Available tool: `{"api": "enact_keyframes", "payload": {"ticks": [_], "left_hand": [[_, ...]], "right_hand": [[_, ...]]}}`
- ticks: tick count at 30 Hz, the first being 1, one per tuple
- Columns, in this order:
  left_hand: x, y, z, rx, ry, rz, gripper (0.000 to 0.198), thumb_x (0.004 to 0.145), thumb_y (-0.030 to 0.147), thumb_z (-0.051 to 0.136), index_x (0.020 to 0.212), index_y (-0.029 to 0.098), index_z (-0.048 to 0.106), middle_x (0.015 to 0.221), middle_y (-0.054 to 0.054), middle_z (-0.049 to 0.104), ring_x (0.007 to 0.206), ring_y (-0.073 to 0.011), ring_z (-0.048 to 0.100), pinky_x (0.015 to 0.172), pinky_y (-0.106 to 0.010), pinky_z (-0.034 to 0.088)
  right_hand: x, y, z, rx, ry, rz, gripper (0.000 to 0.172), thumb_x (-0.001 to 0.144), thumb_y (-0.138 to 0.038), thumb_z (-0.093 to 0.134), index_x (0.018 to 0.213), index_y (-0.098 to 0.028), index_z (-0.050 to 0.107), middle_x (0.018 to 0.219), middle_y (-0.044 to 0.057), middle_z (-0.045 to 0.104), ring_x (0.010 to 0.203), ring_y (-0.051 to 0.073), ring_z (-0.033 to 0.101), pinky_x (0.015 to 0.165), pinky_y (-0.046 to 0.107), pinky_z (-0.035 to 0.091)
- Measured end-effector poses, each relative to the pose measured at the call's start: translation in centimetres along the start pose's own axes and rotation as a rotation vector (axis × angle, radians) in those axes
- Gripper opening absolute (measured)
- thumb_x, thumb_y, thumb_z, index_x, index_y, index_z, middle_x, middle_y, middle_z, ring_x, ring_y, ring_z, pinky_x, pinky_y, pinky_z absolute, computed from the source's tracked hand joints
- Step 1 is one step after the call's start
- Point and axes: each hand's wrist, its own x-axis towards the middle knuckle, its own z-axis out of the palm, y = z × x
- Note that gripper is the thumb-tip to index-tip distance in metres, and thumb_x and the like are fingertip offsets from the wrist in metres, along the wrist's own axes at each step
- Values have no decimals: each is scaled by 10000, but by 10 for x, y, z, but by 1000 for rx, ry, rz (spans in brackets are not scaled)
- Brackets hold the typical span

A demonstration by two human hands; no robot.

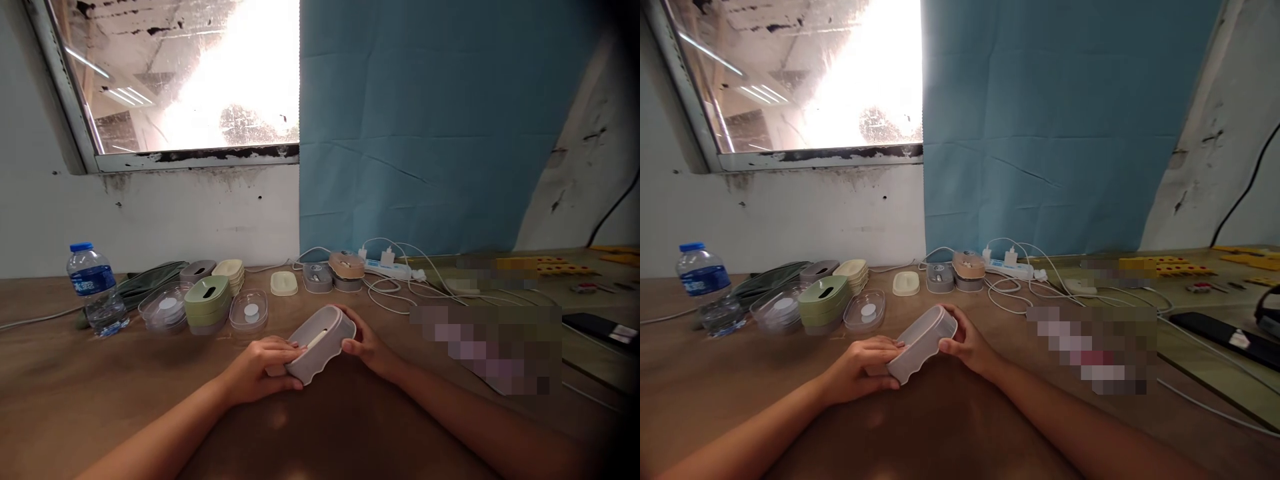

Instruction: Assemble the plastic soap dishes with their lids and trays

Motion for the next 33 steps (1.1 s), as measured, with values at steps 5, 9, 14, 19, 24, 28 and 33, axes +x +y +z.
{"api": "enact_keyframes", "payload": {"ticks": [5, 9, 14, 19, 24, 28, 33], "left_hand": [[5, 7, -3, -47, 184, -194, 288, 813, 377, 550, 913, 132, 663, 794, -35, 664, 724, -159, 590, 654, -226, 454], [27, 4, -24, 17, 409, -326, 384, 868, 440, 418, 852, 114, 622, 663, -6, 589, 603, -121, 525, 533, -199, 396], [77, -34, -66, 763, 245, -442, 377, 876, 426, 398, 1074, 157, 573, 1001, -76, 628, 931, -212, 568, 798, -283, 424], [113, -93, -76, 1015, -71, -654, 225, 802, 286, 530, 909, 138, 661, 933, -120, 666, 904, -256, 609, 801, -327, 435], [119, -130, -66, 1043, -186, -799, 204, 827, 258, 543, 935, 109, 630, 972, -134, 634, 921, -233, 596, 803, -351, 460], [119, -145, -63, 1038, -263, -879, 311, 860, 307, 515, 1126, 144, 510, 1118, -83, 543, 956, -194, 561, 799, -393, 488], [121, -151, -60, 995, -302, -914, 276, 846, 302, 531, 1060, 130, 562, 1068, -98, 586, 941, -204, 580, 789, -370, 487]], "right_hand": [[0, 0, -1, 230, 29, 66, 681, 560, -617, 651, 1091, -232, 464, 992, 71, 590, 883, 254, 570, 757, 377, 460], [3, -1, -2, 352, 52, 96, 604, 579, -547, 659, 1068, -232, 494, 1034, 79, 599, 925, 267, 561, 788, 402, 445], [5, 7, -5, 382, 101, 74, 497, 575, -421, 711, 1000, -230, 538, 996, 56, 614, 871, 228, 555, 782, 365, 429], [4, 10, -6, 406, 81, 61, 497, 571, -378, 734, 1007, -233, 546, 1015, 41, 601, 865, 202, 540, 756, 329, 415], [4, 11, -7, 416, 64, 50, 494, 558, -356, 750, 993, -235, 548, 1004, 33, 591, 862, 190, 530, 711, 295, 410], [4, 12, -9, 421, 43, 64, 499, 549, -359, 754, 982, -237, 536, 992, 28, 585, 904, 202, 526, 692, 281, 414], [3, 11, -10, 418, 35, 68, 511, 543, -352, 759, 982, -234, 525, 1027, 29, 565, 904, 199, 527, 683, 274, 419]]}}
